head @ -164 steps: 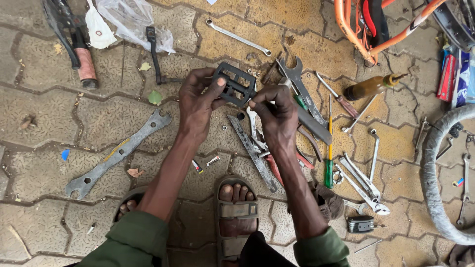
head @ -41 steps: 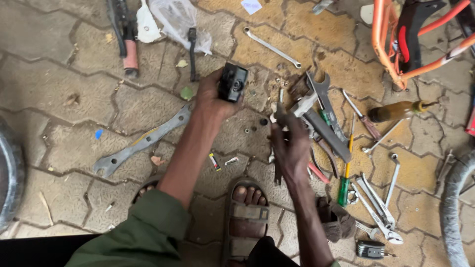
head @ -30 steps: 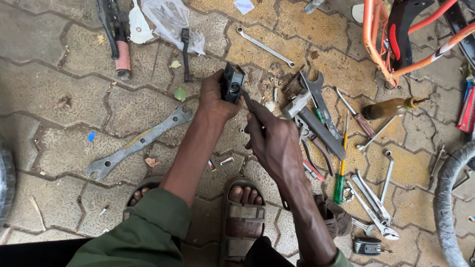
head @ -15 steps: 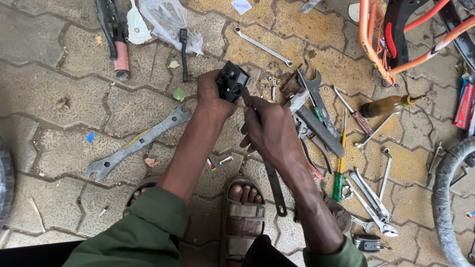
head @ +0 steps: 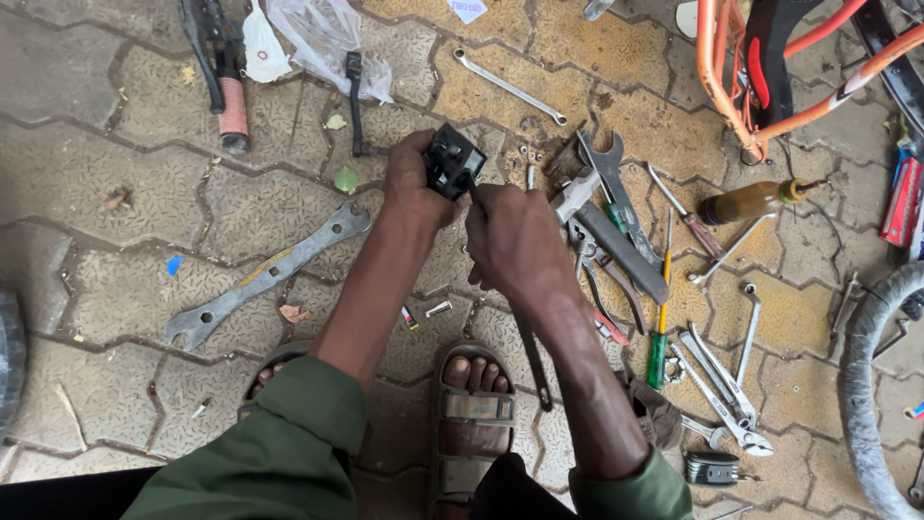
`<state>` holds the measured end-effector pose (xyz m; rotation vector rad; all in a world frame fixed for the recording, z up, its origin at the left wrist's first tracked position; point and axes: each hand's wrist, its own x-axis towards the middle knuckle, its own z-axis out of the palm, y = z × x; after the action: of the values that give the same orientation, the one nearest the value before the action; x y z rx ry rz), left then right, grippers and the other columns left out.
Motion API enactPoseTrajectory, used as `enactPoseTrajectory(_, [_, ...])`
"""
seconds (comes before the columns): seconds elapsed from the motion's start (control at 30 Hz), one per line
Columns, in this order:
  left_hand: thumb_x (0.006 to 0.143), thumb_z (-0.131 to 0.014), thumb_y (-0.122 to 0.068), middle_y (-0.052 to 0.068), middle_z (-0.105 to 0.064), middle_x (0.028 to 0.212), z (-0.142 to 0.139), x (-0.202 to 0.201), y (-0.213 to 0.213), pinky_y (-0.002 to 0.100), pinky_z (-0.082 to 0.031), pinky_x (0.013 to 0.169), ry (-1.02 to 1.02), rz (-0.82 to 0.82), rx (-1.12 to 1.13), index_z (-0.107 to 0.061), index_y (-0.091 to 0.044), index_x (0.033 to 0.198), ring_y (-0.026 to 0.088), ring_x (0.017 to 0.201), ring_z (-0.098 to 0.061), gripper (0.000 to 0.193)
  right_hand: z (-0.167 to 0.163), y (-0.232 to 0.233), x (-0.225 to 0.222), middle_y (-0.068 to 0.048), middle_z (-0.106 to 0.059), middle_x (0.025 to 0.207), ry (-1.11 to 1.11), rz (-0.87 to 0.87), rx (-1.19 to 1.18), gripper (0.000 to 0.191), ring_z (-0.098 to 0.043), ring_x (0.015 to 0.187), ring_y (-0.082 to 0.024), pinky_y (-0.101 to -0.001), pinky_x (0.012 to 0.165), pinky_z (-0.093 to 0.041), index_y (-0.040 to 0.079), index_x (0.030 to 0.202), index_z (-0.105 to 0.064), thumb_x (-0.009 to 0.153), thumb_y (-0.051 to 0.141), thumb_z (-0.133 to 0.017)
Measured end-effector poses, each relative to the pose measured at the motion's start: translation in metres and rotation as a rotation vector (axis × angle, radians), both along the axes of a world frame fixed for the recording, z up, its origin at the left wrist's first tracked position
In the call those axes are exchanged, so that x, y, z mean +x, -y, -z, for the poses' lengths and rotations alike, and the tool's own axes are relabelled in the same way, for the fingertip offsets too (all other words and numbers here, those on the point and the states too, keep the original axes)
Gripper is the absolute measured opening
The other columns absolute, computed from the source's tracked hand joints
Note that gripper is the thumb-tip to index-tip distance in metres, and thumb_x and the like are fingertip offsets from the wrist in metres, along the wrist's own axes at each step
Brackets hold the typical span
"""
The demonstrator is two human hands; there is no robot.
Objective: The person kneels on the paved ground of a bicycle repair area and works on a bicycle pedal. They use a screwdriver to work on the pedal body, wipe it with a cloth, manipulate its parts by hand, and use a wrench on the pedal while other tools and bicycles lie around them.
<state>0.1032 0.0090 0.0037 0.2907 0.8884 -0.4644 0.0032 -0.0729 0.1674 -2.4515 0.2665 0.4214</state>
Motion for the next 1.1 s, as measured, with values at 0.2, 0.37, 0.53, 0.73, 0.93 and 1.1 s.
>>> enactPoseTrajectory(0.2, [0.091,-0.050,-0.026,0.005,-0.066,0.073,0.008,-0.002,0.004,0.037,-0.056,0.058,0.006,-0.020,-0.031,-0.064,-0.010,0.077,0.019,0.062,-0.064,0.025,0.001,0.004,0.001,-0.017,-0.070,0.059,0.045,-0.055,0.001,0.029,-0.074,0.048,-0.023,-0.0379,0.053,-0.063,-0.001,0.104,-0.073,0.101,0.012,-0.048])
enactPoseTrajectory(0.37, [0.093,-0.060,-0.020,0.003,-0.065,0.074,0.004,0.007,0.005,0.036,-0.054,0.058,-0.097,0.073,0.112,-0.062,-0.011,0.078,0.016,0.061,-0.060,0.018,0.004,0.009,0.002,-0.013,-0.071,0.058,-0.041,-0.025,0.060,0.028,-0.074,0.048,-0.020,-0.0375,0.052,-0.063,0.001,0.104,-0.073,0.098,0.011,-0.048])
enactPoseTrajectory(0.53, [0.094,-0.060,-0.025,0.004,-0.066,0.076,0.004,0.003,0.008,0.037,-0.056,0.062,-0.107,0.019,0.108,-0.062,-0.011,0.078,0.017,0.062,-0.062,0.022,0.006,0.012,0.002,-0.013,-0.071,0.057,0.002,-0.063,0.040,0.027,-0.074,0.048,-0.019,-0.0363,0.055,-0.062,0.000,0.101,-0.074,0.098,0.011,-0.049])
enactPoseTrajectory(0.73, [0.093,-0.058,-0.022,0.002,-0.065,0.076,0.008,0.003,0.003,0.037,-0.054,0.064,-0.162,0.041,0.139,-0.061,-0.012,0.078,0.016,0.061,-0.061,0.019,0.008,0.013,0.002,-0.012,-0.071,0.057,0.014,-0.071,0.063,0.026,-0.072,0.047,-0.019,-0.0368,0.053,-0.061,0.000,0.099,-0.074,0.097,0.010,-0.050])
enactPoseTrajectory(0.93, [0.095,-0.063,-0.024,-0.001,-0.066,0.078,0.003,0.004,0.000,0.039,-0.055,0.067,-0.201,0.104,0.143,-0.063,-0.015,0.079,0.014,0.061,-0.061,0.018,0.006,0.013,0.001,-0.011,-0.071,0.061,-0.030,-0.059,0.122,0.027,-0.072,0.048,-0.018,-0.0376,0.048,-0.060,0.000,0.100,-0.074,0.097,0.009,-0.049])
enactPoseTrajectory(1.1, [0.096,-0.048,-0.030,0.000,-0.065,0.078,0.002,-0.004,-0.001,0.042,-0.049,0.064,-0.175,0.089,0.198,-0.061,-0.014,0.080,0.012,0.062,-0.059,0.026,0.004,0.010,0.000,-0.012,-0.071,0.060,0.023,-0.032,0.099,0.028,-0.071,0.047,-0.018,-0.0373,0.050,-0.059,0.003,0.111,-0.074,0.096,0.010,-0.052])
